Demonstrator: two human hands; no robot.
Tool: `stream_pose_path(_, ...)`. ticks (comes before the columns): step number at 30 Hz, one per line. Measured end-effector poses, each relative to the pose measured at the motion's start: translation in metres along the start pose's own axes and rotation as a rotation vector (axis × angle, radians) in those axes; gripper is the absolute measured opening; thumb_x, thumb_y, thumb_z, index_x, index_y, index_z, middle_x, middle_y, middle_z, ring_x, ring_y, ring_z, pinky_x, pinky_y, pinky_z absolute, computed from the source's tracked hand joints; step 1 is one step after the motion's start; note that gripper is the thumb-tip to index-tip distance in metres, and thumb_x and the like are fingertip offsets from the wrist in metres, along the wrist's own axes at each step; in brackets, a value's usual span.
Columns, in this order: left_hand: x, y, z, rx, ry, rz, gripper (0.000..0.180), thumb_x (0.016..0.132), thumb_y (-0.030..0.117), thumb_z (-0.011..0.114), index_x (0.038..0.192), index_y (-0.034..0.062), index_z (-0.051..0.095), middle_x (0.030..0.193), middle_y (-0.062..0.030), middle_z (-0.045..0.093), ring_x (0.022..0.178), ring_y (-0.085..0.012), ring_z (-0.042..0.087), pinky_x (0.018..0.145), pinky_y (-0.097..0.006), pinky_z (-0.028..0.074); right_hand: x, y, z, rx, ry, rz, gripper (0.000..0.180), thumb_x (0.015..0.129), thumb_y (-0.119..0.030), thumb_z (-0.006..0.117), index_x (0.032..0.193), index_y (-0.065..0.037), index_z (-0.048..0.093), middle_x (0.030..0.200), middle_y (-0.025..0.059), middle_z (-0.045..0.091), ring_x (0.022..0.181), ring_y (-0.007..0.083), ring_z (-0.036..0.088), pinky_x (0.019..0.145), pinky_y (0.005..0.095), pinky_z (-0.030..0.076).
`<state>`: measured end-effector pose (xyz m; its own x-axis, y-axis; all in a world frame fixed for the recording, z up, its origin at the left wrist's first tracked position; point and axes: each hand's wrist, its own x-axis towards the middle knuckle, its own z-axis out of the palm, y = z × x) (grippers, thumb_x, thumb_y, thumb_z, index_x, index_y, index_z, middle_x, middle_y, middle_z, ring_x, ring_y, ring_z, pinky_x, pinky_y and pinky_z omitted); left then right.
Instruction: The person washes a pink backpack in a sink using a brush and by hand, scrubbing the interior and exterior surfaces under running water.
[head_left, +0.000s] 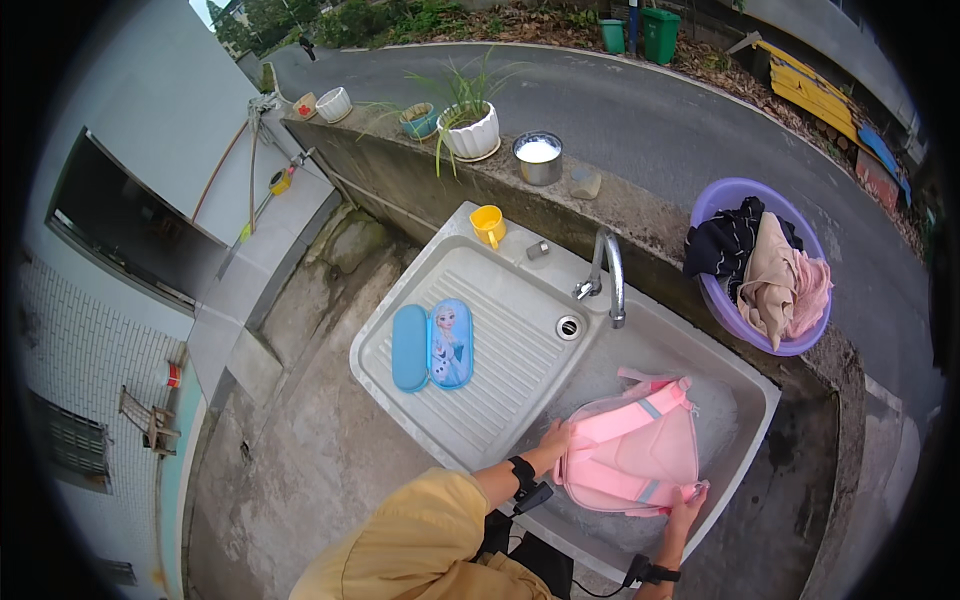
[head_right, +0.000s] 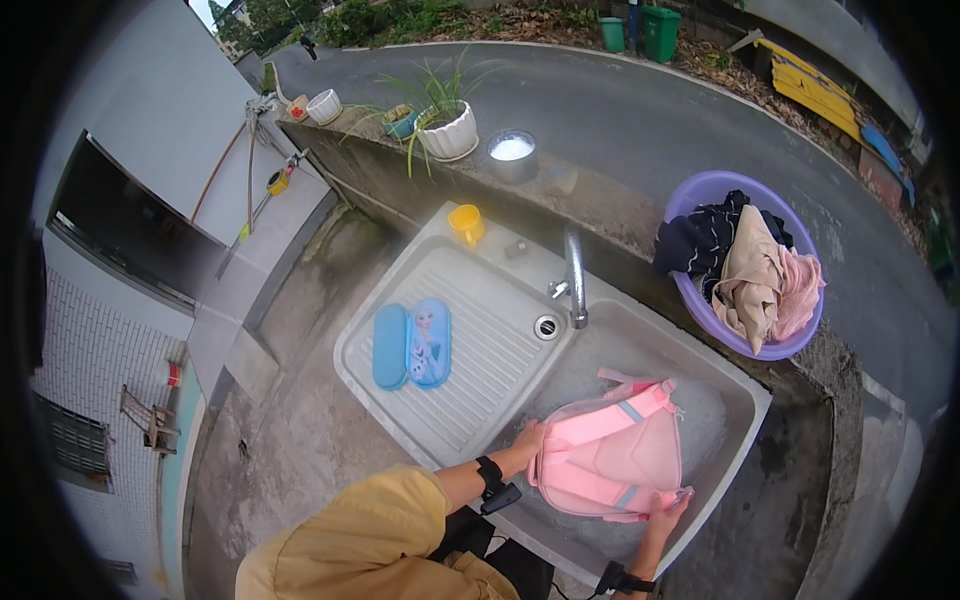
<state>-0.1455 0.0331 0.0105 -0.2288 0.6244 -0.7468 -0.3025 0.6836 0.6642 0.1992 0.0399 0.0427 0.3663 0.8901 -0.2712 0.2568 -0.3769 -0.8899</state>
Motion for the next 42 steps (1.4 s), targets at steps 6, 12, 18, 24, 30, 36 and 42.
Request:
stream_pose_path(6,-0.063,0.043,0.034,0.592,-0.071,0.248,0.088,0.072,0.046,0.060,0.139,0.0122,0.014,0.140,-0.0261,0.008,0.126,-0.0461,0.015,0.102,-0.045,0.023,-0.043,-0.086,0.029,-0.808,-0.101,-0.360,0.096,0.060,-0.019,0.075,0.138,-0.009,0.019,0.140,0.0254,0.013,0.129,0.0386,0.019,0.103,0.0465,0.021)
stream_pose_path(12,-0.046,0.026,0.046,1.304,-0.179,0.162,0.091,0.070,0.046,0.064,0.139,0.0314,0.008,0.142,-0.0248,0.002,0.119,-0.0556,0.024,0.097,-0.056,0.025,-0.026,-0.061,0.038,-1.024,-0.480,-0.281,0.091,0.063,-0.035,0.073,0.137,-0.012,0.024,0.140,0.0257,0.010,0.131,0.0374,0.011,0.105,0.0524,0.007)
stream_pose_path(18,-0.018,0.006,0.030,1.220,-0.170,0.296,0.085,0.072,0.041,0.065,0.138,0.0356,0.012,0.144,-0.0170,-0.001,0.116,-0.0551,0.029,0.093,-0.054,0.034,-0.014,-0.034,0.062,-1.080,-0.578,-0.296,0.084,0.069,-0.043,0.067,0.137,-0.016,0.025,0.141,0.0247,0.008,0.131,0.0374,0.014,0.104,0.0545,0.009)
stream_pose_path(24,-0.029,0.034,0.044,1.314,-0.074,0.102,0.077,0.074,0.038,0.063,0.136,0.0371,0.017,0.145,-0.0133,-0.002,0.115,-0.0536,0.032,0.090,-0.054,0.037,0.003,-0.027,0.079,-1.211,-0.652,-0.211,0.085,0.072,-0.050,0.060,0.138,-0.015,0.020,0.142,0.0242,0.006,0.132,0.0357,0.007,0.104,0.0540,0.012)
stream_pose_path(30,-0.015,0.014,0.043,1.361,-0.036,0.267,0.075,0.076,0.038,0.060,0.138,0.0280,0.019,0.143,-0.0211,0.005,0.106,-0.0471,0.046,0.088,-0.055,0.037,0.013,-0.007,0.088,-1.341,-0.684,-0.244,0.082,0.075,-0.055,0.053,0.138,-0.015,0.020,0.145,0.0138,0.007,0.133,0.0350,0.000,0.102,0.0577,0.011)
stream_pose_path(36,0.005,-0.003,0.042,1.178,-0.223,0.048,0.069,0.079,0.030,0.055,0.138,0.0286,0.018,0.144,-0.0170,0.004,0.115,-0.0341,0.044,0.096,-0.048,0.033,0.021,0.015,0.090,-1.363,-0.812,-0.258,0.064,0.084,-0.044,0.039,0.137,-0.011,0.025,0.145,0.0075,0.015,0.133,0.0344,0.003,0.105,0.0528,0.000)
stream_pose_path(42,0.023,-0.021,0.020,1.117,-0.297,0.128,0.062,0.081,0.025,0.049,0.137,0.0249,0.022,0.140,-0.0206,0.020,0.115,-0.0384,0.041,0.098,-0.045,0.032,0.023,0.000,0.103,-1.535,-1.003,-0.437,0.059,0.086,-0.038,0.030,0.135,-0.006,0.026,0.143,0.0098,0.021,0.132,0.0365,0.009,0.105,0.0521,-0.006)
